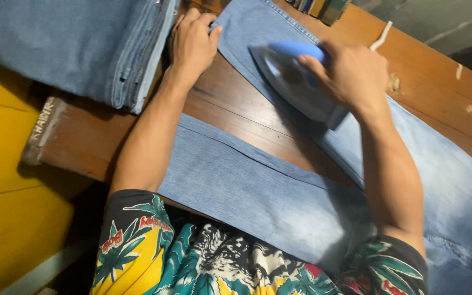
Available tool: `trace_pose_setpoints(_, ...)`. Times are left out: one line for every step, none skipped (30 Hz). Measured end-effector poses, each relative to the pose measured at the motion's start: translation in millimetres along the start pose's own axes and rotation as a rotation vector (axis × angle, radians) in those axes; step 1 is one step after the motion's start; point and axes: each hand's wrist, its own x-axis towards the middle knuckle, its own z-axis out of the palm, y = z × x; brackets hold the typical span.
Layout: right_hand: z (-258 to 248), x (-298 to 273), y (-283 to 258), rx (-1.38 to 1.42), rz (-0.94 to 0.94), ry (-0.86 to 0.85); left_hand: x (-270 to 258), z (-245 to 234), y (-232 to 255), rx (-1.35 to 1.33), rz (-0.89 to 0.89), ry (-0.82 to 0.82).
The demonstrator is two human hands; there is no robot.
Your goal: Ironing a pair of blue jeans on a wooden table.
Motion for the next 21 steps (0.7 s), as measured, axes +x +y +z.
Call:
trace_pose_setpoints(-5.3, 13.7, -15.6, 0.043, -0.040, 0.026, 1.2, -0.6, -0.4, -0.038, -0.029, -0.034)
trace_pose_setpoints(-3.4, 28.0, -25.1, 0.045, -0.047, 0.030, 2.0, -3.4, -1.3, -0.032, -0.032, -0.030)
trace_pose_setpoints(-1.8, 41.9, -34.4, 0.029, -0.063, 0.072, 2.7, -6.0, -1.8, -0.071, -0.062, -0.081)
trace_pose_setpoints(0.4, 54.4, -43.1, 0.015, -0.075, 0.112, 2.7, -7.9, -1.3, -0.112, -0.091, -0.135)
trace_pose_setpoints(3.9, 59.4, -46.3, 0.018, -0.078, 0.113, 1.4, -8.0, -3.1, -0.108, -0.092, -0.135)
trace_pose_setpoints(5.9, 65.4, -49.2, -0.009, -0.096, 0.173, 1.8, -8.5, -4.9, -0.118, -0.079, -0.112)
trace_pose_setpoints(7.6, 71.2, -52.6, -0.035, -0.113, 0.234, 2.0, -9.5, -6.8, -0.128, -0.065, -0.089)
trace_pose_setpoints(1.7, 68.4, -52.1, -0.034, -0.120, 0.240, 2.4, -10.2, -5.1, -0.121, -0.067, -0.082)
trace_pose_setpoints(-4.0, 65.7, -52.1, -0.026, -0.109, 0.155, 2.6, -11.0, -3.9, -0.129, -0.096, -0.081)
trace_pose_setpoints(-9.4, 62.0, -51.0, -0.023, -0.097, 0.066, 1.6, -10.1, -1.3, -0.141, -0.128, -0.081)
trace_pose_setpoints(-9.9, 54.5, -46.8, -0.027, -0.104, 0.069, 1.3, -9.4, -3.2, -0.140, -0.132, -0.074)
trace_pose_setpoints(-10.4, 46.6, -41.4, -0.059, -0.081, 0.028, 1.5, -7.5, -4.2, -0.155, -0.146, -0.081)
trace_pose_setpoints(-10.7, 39.0, -35.9, -0.092, -0.057, -0.014, 1.8, -5.2, -5.3, -0.171, -0.159, -0.088)
trace_pose_setpoints(-7.9, 27.7, -28.1, -0.095, -0.057, -0.013, 2.0, -5.8, -6.8, -0.173, -0.160, -0.086)
trace_pose_setpoints(-5.2, 16.8, -20.1, -0.141, -0.053, -0.014, 2.6, -6.1, -8.5, -0.178, -0.159, -0.108)
trace_pose_setpoints(-2.8, 6.4, -12.2, -0.186, -0.046, -0.014, 4.5, -6.4, -10.4, -0.183, -0.156, -0.131)
trace_pose_setpoints(2.5, 3.6, -7.9, -0.189, -0.044, -0.012, 5.3, -9.4, -8.1, -0.186, -0.154, -0.129)
trace_pose_setpoints(7.9, 0.1, -3.2, -0.208, -0.035, 0.029, 4.9, -12.2, -5.2, -0.181, -0.144, -0.138)
trace_pose_setpoints(13.3, -3.5, 1.7, -0.228, -0.025, 0.070, 4.5, -14.9, -2.2, -0.177, -0.134, -0.146)
trace_pose_setpoints(11.4, 1.8, -4.5, -0.231, -0.026, 0.069, 3.8, -11.9, -0.2, -0.180, -0.135, -0.145)
trace_pose_setpoints(9.5, 6.9, -10.7, -0.221, -0.035, 0.091, 3.1, -9.0, 2.0, -0.155, -0.126, -0.177)
